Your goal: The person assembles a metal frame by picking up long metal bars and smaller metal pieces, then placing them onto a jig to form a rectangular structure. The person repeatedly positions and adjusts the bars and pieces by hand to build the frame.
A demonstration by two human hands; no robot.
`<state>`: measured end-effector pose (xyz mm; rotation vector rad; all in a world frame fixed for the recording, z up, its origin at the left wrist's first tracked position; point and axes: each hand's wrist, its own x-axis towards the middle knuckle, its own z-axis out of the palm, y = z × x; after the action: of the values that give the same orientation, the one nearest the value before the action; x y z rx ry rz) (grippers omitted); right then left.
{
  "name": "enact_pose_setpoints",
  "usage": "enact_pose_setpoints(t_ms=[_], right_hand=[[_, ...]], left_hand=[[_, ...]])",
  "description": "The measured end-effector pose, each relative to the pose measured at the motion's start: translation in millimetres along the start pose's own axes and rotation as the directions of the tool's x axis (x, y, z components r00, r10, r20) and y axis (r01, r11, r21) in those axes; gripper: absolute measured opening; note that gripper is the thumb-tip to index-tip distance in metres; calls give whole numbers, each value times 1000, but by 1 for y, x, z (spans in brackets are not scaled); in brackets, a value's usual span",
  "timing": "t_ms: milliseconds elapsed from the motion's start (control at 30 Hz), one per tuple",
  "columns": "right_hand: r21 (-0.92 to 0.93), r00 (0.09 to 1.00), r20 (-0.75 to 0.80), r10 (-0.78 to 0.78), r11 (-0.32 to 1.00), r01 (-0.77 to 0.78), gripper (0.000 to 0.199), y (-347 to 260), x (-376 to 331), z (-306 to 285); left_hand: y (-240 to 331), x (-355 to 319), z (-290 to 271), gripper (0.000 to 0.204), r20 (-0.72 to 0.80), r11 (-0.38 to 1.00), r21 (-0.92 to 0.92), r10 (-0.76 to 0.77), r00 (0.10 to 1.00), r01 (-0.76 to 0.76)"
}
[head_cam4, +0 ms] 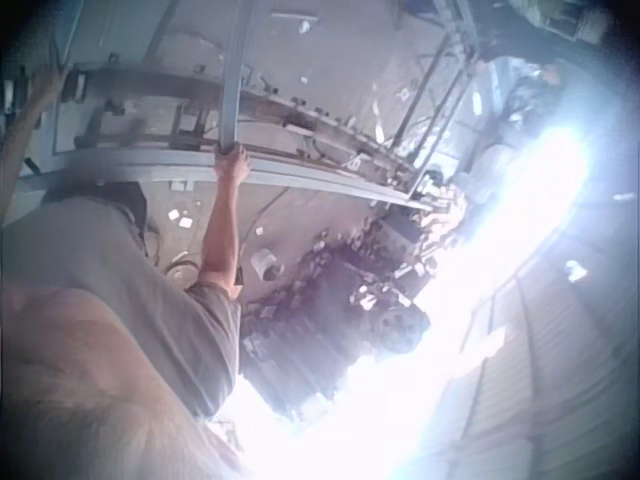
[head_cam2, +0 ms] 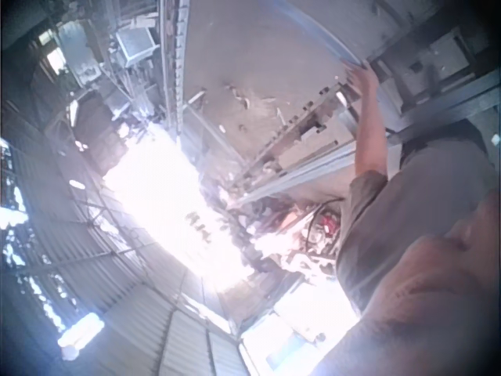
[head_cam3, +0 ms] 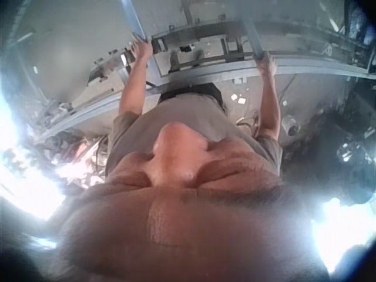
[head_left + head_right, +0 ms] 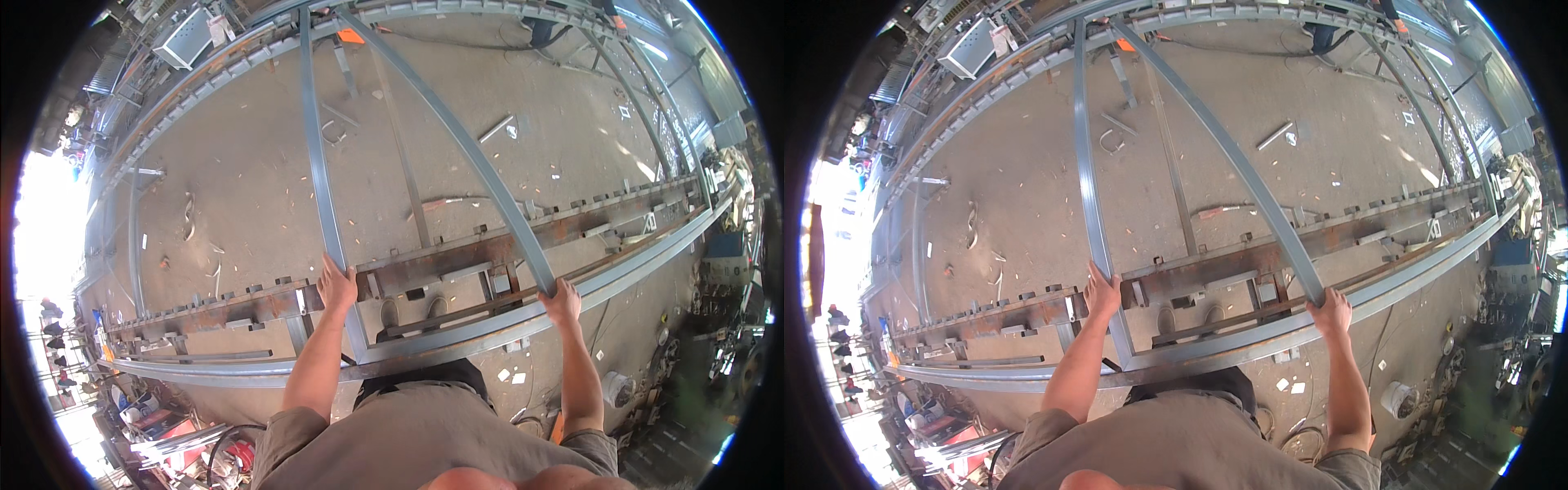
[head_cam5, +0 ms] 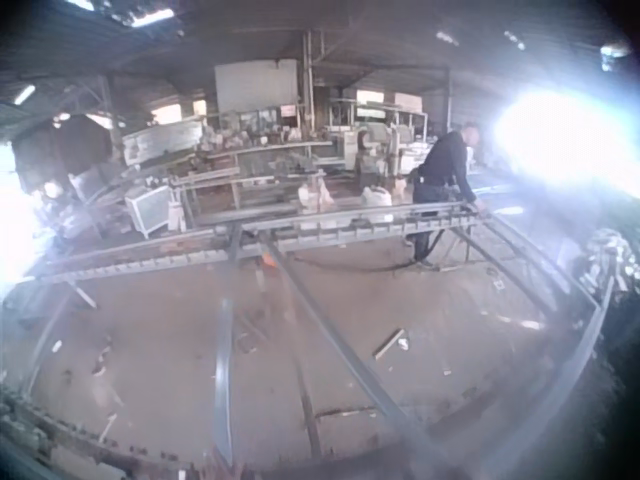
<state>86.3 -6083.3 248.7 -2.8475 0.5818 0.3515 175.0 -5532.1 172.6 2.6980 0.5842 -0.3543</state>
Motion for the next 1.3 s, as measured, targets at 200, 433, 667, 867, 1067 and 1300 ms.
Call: enact_pose_setpoints(t_ms=[200,433,667,867,1067,1300], right_hand=[[313,959,280,38,941,-129,49,-45,-57,-22],[490,944,273,-184,871,28,63,-101,-101,-24],[533,898,392,-198,845,-46,84,-123,-124,-43],[607,900,348,-262,795,-3,88,-117,-152,-34],[358,922,386,-39,927,-111,91,-100,-221,-15],[320,946,323,-39,945,-70,82,-129,-260,21]], left_hand=[[10,5,-9,87,33,987,-127,-98,995,102],[2,34,-12,76,77,998,-23,-50,996,52],[80,-19,7,88,-400,961,-56,227,888,-271],[227,-82,10,59,582,166,-813,263,770,558],[238,-90,-5,35,587,20,-785,341,734,619],[185,-96,-15,36,558,-40,-788,379,739,615]])
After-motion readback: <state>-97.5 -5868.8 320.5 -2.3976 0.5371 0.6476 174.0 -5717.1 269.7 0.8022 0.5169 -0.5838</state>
